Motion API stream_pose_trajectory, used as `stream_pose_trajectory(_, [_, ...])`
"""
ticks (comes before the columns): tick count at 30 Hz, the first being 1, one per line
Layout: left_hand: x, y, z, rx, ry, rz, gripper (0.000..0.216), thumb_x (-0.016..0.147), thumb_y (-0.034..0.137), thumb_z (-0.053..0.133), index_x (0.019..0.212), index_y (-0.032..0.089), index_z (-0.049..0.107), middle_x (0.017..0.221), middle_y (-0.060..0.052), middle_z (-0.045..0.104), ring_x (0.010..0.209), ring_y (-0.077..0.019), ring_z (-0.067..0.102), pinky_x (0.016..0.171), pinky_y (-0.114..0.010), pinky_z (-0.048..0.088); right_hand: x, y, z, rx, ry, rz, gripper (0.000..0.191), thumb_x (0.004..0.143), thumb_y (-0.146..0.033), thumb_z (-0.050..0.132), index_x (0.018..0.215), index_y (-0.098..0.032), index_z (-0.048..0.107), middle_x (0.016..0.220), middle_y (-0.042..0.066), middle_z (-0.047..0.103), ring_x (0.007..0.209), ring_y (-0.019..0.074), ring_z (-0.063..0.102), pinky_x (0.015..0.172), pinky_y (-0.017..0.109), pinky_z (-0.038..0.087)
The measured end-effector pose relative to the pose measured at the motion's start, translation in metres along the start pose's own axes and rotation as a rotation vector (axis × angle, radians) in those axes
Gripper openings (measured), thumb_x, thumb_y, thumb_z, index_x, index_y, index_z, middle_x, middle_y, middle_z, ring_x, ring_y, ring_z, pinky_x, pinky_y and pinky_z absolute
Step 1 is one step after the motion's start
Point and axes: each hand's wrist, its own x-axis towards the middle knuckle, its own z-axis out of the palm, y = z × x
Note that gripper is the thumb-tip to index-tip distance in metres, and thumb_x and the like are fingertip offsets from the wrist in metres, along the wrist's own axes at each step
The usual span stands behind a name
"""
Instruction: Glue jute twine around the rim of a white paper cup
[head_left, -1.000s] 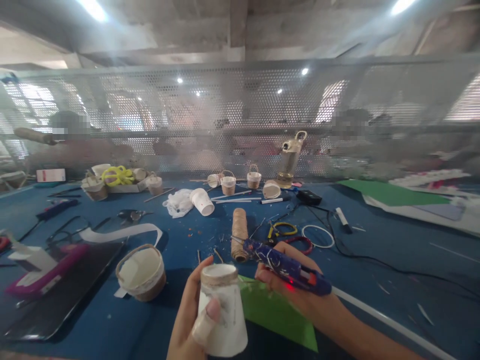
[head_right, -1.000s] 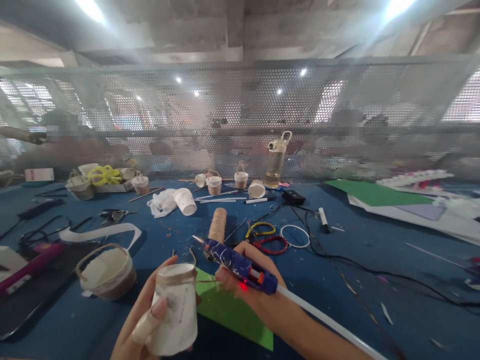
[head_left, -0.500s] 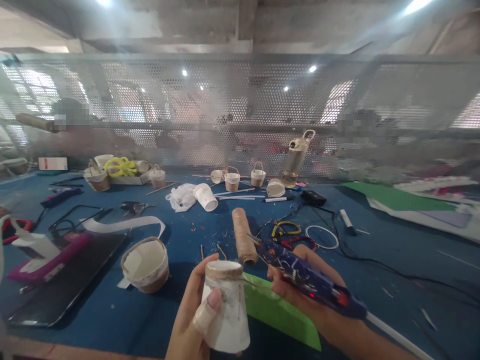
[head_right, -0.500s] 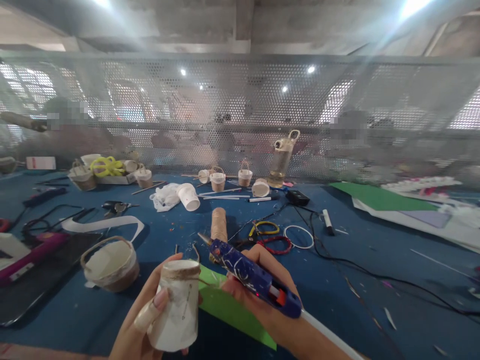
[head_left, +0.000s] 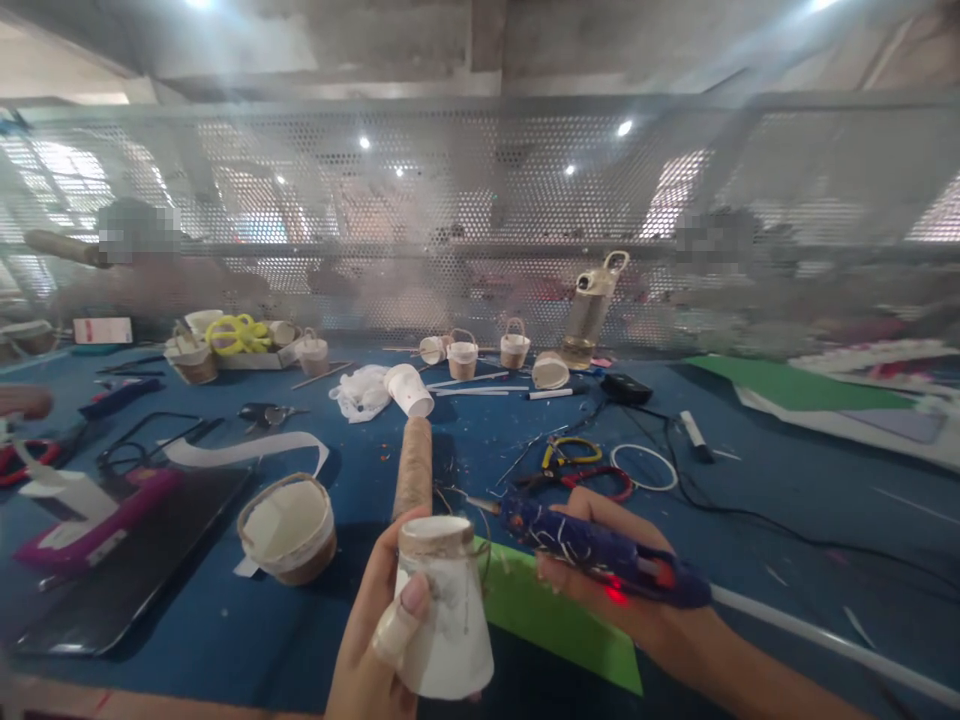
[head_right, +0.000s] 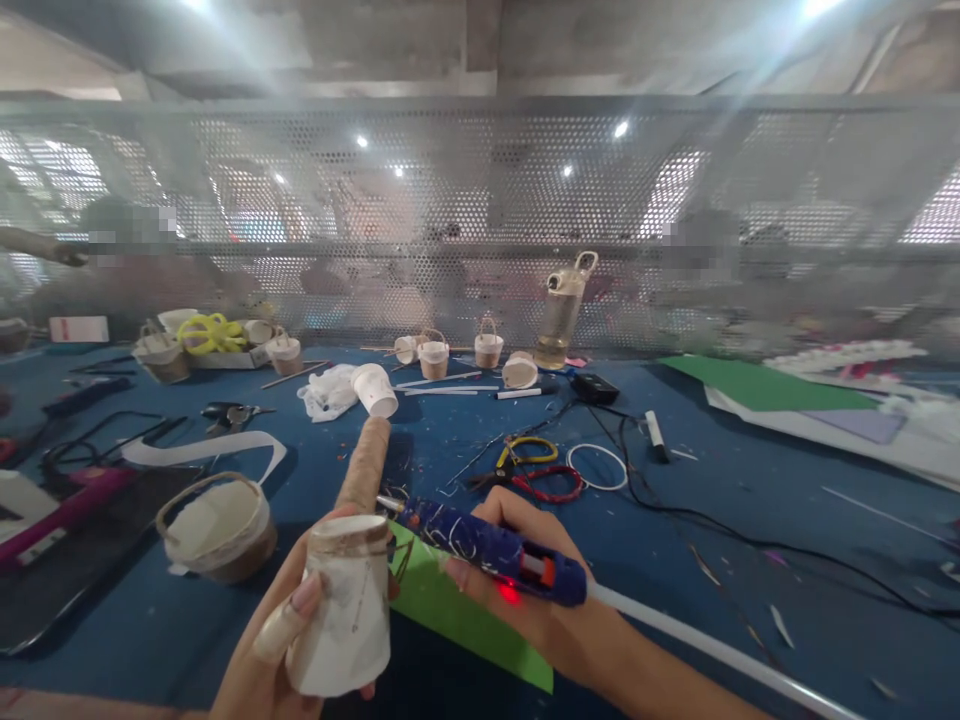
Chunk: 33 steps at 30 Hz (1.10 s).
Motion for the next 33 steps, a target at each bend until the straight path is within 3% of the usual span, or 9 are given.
stream_pose_trajectory(3, [-0.001, 0.0, 0.001, -0.005, 0.026, 0.034, 0.068, 0.076, 0.045, 0.093, 0.133, 0.024, 0.062, 0.103, -0.008, 0.078, 0.077, -0.0297, 0.078, 0.037, -0.031, 0.063, 0.003, 0.0, -0.001, 0.023, -0.038, -0.071, 0.036, 0.093, -0.036, 0.075, 0.076, -0.024, 0.047, 0.072, -0.005, 0.053, 0.063, 0.0129, 0.046, 0.059, 0.027, 0.037])
stream_pose_trajectory(9, [-0.001, 0.002, 0.004, 0.021, 0.016, 0.043, 0.07, 0.08, 0.044, 0.09, 0.137, 0.022, 0.055, 0.098, -0.007, 0.08, 0.054, -0.0205, 0.073, 0.037, -0.03, 0.063, 0.003, 0.01, -0.003, 0.057, -0.11, -0.171, 0.032, 0.094, -0.029, 0.071, 0.074, -0.023, 0.047, 0.074, -0.004, 0.054, 0.067, 0.0144, 0.048, 0.062, 0.028, 0.037])
stream_pose_trajectory(16, [-0.001, 0.001, 0.004, -0.019, 0.063, 0.037, 0.07, 0.07, 0.044, 0.097, 0.129, 0.025, 0.064, 0.112, -0.009, 0.078, 0.083, -0.0324, 0.08, 0.037, -0.033, 0.063, 0.001, 0.011, -0.01, -0.221, -0.124, -0.156, 0.031, 0.082, -0.02, 0.067, 0.071, -0.024, 0.038, 0.067, -0.006, 0.043, 0.061, 0.0132, 0.036, 0.056, 0.029, 0.026])
stream_pose_trajectory(18, [-0.002, 0.0, 0.005, 0.011, 0.081, 0.07, 0.066, 0.072, 0.044, 0.095, 0.128, 0.024, 0.066, 0.109, -0.009, 0.079, 0.086, -0.0316, 0.08, 0.044, -0.03, 0.063, 0.001, 0.008, -0.013, -0.266, -0.124, -0.153, 0.031, 0.08, -0.019, 0.065, 0.071, -0.025, 0.036, 0.066, -0.006, 0.042, 0.06, 0.0132, 0.035, 0.056, 0.029, 0.026])
stream_pose_trajectory(23, [-0.006, -0.006, 0.012, 0.139, 0.196, 0.205, 0.062, 0.074, 0.049, 0.092, 0.127, 0.027, 0.068, 0.115, -0.008, 0.081, 0.103, -0.0286, 0.078, 0.081, -0.032, 0.064, 0.0, 0.005, -0.017, -0.324, -0.136, -0.156, 0.031, 0.075, -0.014, 0.063, 0.072, -0.025, 0.035, 0.064, -0.007, 0.04, 0.059, 0.0127, 0.034, 0.055, 0.029, 0.024])
stream_pose_trajectory(33, [-0.007, -0.012, 0.016, 0.265, 0.218, 0.319, 0.059, 0.08, 0.046, 0.089, 0.131, 0.028, 0.065, 0.124, -0.008, 0.079, 0.112, -0.0281, 0.074, 0.086, -0.029, 0.061, -0.003, -0.001, -0.015, -0.382, -0.119, -0.265, 0.028, 0.073, -0.019, 0.062, 0.073, -0.025, 0.034, 0.062, -0.008, 0.038, 0.054, 0.0111, 0.031, 0.052, 0.03, 0.021])
